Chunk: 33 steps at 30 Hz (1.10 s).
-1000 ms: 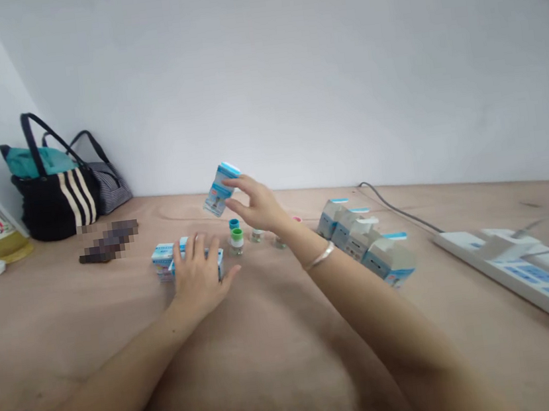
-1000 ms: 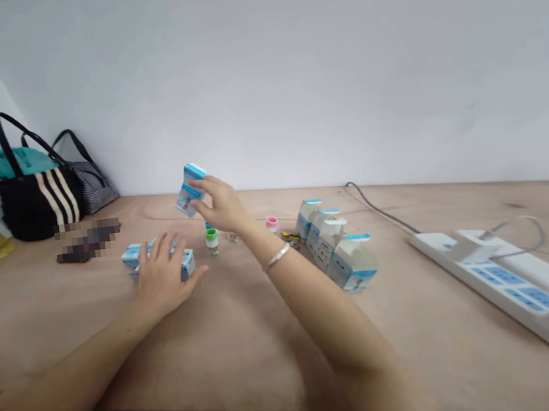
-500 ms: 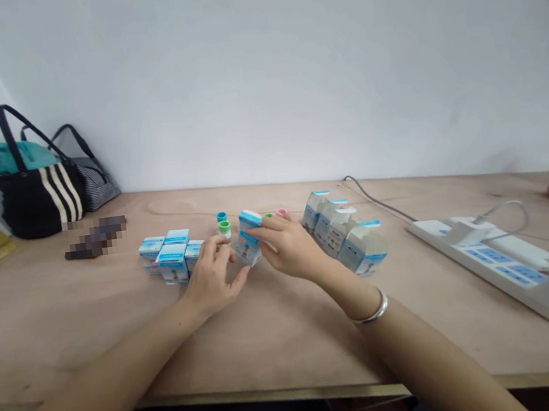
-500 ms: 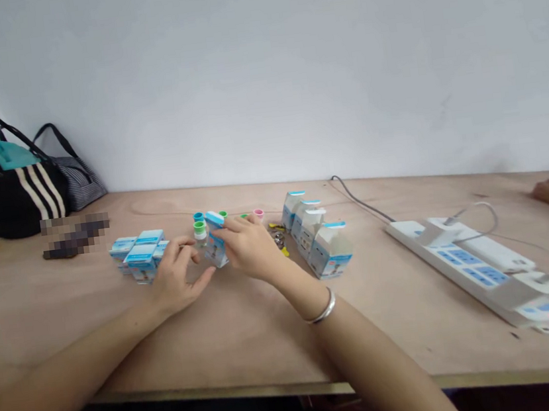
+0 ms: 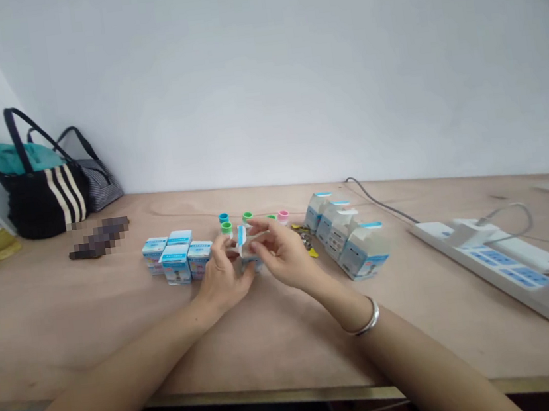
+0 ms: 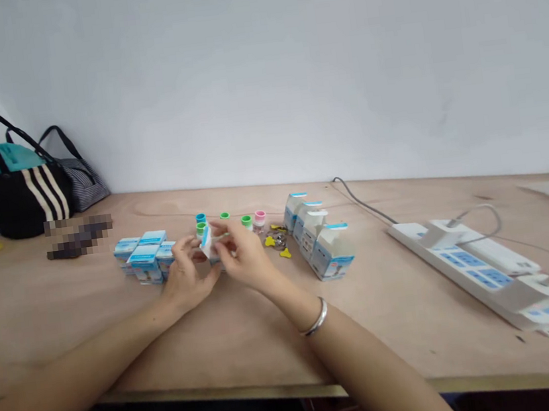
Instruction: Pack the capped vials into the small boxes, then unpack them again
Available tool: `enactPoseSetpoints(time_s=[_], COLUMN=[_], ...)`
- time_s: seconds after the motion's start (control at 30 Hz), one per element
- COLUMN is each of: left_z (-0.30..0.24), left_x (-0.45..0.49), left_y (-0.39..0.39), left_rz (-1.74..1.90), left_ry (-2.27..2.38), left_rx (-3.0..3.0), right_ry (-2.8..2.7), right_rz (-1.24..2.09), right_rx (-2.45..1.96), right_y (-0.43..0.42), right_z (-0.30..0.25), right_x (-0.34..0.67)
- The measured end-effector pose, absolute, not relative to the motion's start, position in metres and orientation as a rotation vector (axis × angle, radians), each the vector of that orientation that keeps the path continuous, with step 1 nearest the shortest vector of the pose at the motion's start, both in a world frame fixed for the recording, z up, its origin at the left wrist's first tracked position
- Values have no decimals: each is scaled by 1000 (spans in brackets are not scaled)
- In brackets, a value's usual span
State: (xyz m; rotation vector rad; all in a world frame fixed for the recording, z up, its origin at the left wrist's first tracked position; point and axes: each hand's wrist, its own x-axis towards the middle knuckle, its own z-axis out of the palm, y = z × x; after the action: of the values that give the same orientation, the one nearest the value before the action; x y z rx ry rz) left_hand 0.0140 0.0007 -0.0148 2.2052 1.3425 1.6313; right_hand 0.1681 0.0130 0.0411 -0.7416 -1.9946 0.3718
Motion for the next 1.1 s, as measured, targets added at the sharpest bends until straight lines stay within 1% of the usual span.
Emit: enactPoseSetpoints(time_s=[0.07, 0.13, 0.27, 0.33, 0.43, 0.57, 0.67, 0.73, 0.83, 0.97, 1.1], left_z=[-17, -18, -14, -10, -4, 0, 6, 12, 19, 19, 12], left_x=[13, 13, 11, 11, 9, 3, -1, -2, -4, -11, -17], left_y=[3, 3, -1, -5, -7, -6, -8, -9, -10, -6, -6], left_rz=[1631, 1622, 1604, 1513, 1412, 1539, 1638, 1577, 1382, 1288, 1241], left_ry=[1276, 1247, 1182, 1172, 1212, 1281, 1225, 1148, 1119, 1115, 1064], left_rx=[2228, 2259, 2369, 2442, 2466, 2458, 2738, 2998, 3205, 3180, 3069], right_ry=[-1908, -1870, -1825, -1804, -1794, -1811, -1777, -1769, -1768, -1743, -1729], right_rz=[273, 301, 743, 859, 801, 553, 393, 355, 359, 431, 705], right_rx=[-860, -952, -971, -973, -1035, -1118, -1149, -1158, -1171, -1196, -1154], right_y=[20, 27, 40, 43, 41, 27, 17, 12, 9, 9, 14], right_z=[40, 38, 33, 31, 30, 30, 30, 29, 27, 25, 25], right_x=[173, 178, 181, 179, 174, 170, 168, 167, 166, 170, 178])
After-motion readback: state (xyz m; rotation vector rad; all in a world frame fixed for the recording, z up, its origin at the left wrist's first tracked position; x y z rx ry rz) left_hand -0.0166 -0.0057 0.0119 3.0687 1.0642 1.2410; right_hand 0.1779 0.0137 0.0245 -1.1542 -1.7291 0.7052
